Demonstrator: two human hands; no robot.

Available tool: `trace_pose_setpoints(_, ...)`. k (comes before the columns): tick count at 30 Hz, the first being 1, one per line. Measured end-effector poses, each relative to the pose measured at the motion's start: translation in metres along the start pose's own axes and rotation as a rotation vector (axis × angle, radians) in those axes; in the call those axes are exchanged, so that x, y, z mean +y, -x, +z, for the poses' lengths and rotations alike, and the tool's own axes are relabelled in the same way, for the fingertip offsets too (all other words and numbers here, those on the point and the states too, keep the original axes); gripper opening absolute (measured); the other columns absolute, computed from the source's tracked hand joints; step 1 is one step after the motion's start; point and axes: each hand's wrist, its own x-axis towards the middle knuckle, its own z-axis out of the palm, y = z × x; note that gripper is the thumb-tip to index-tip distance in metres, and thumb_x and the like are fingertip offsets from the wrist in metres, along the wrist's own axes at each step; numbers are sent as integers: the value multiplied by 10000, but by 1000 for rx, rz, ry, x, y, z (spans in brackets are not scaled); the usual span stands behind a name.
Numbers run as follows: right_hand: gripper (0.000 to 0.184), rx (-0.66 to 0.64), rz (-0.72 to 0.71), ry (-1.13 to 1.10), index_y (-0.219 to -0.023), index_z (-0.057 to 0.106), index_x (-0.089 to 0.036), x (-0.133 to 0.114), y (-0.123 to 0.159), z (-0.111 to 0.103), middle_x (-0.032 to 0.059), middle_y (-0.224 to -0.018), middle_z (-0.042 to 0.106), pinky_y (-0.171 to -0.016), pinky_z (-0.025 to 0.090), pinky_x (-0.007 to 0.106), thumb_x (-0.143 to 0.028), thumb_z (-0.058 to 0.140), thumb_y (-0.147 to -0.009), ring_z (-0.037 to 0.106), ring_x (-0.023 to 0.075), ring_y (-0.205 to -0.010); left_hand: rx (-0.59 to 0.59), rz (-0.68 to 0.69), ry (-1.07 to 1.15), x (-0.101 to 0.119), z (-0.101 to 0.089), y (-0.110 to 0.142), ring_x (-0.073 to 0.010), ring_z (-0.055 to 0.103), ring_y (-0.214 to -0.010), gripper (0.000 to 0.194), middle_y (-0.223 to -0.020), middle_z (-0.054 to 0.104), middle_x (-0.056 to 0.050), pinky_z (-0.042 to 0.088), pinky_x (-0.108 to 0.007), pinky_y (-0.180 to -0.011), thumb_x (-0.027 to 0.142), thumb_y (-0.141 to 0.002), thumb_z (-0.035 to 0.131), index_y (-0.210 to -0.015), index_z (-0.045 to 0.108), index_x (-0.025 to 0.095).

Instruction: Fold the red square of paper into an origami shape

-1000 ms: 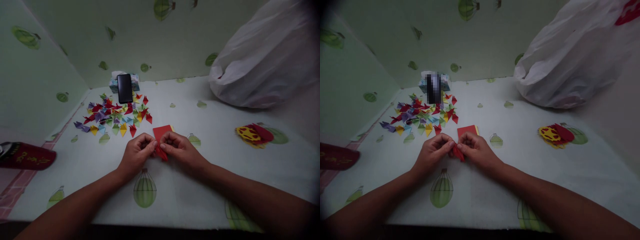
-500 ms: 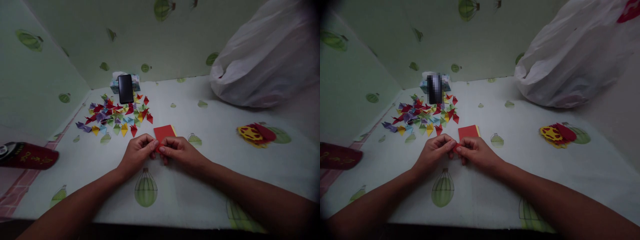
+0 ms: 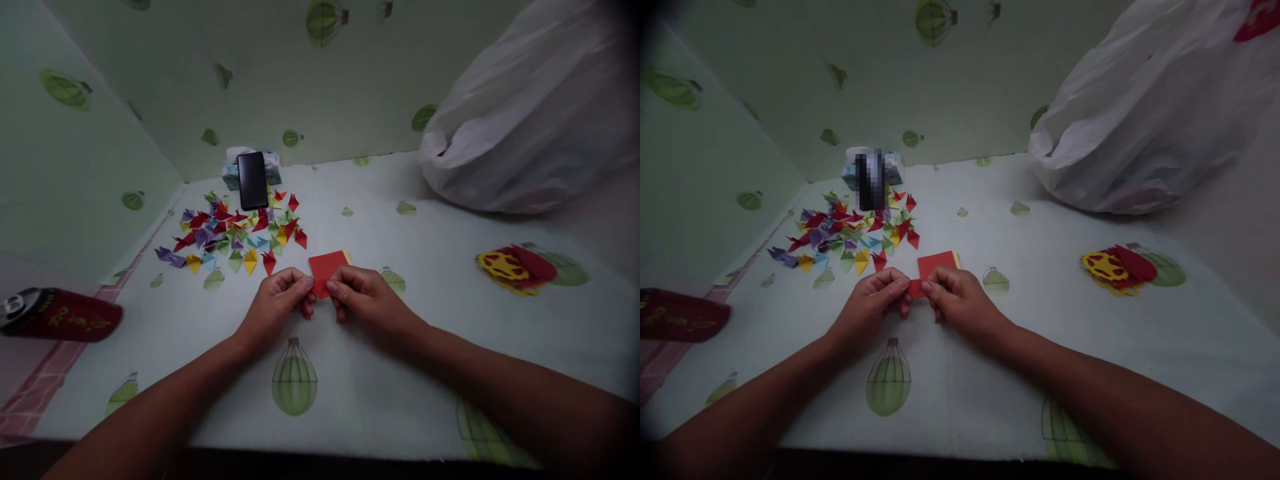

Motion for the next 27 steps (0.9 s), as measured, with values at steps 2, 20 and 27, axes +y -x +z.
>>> trace_pose_setpoints(2, 330, -8, -2, 22, -662, 469, -211, 0, -1, -1, -30, -538, 544, -525, 355, 245, -391, 558, -923, 489, 109, -511, -5, -13, -35, 1, 0, 0, -97, 555, -552, 237, -639, 626, 19, 431, -231, -575, 359, -877, 679, -760, 623, 160)
trace_pose_setpoints(20, 351, 13, 19, -101, -658, 500, -203, 0, -6, -7, -35, -506, 570, -532, 384, 252, -438, 611, -894, 506, 103, -482, 13, -67, 152, -1, 2, -2, -63, 506, -496, 313, -624, 604, 24, 408, -204, -514, 375, -786, 779, -685, 592, 145)
trace_pose_setpoints(27, 330, -3, -5, -233, -695, 541, -192, 3, -6, -7, -29, -543, 595, -564, 449, 263, -441, 658, -877, 557, 112, -509, 34, -58, 202, -2, 1, -4, -66, 496, -492, 313, -627, 619, 23, 398, -207, -514, 391, -755, 794, -704, 600, 150)
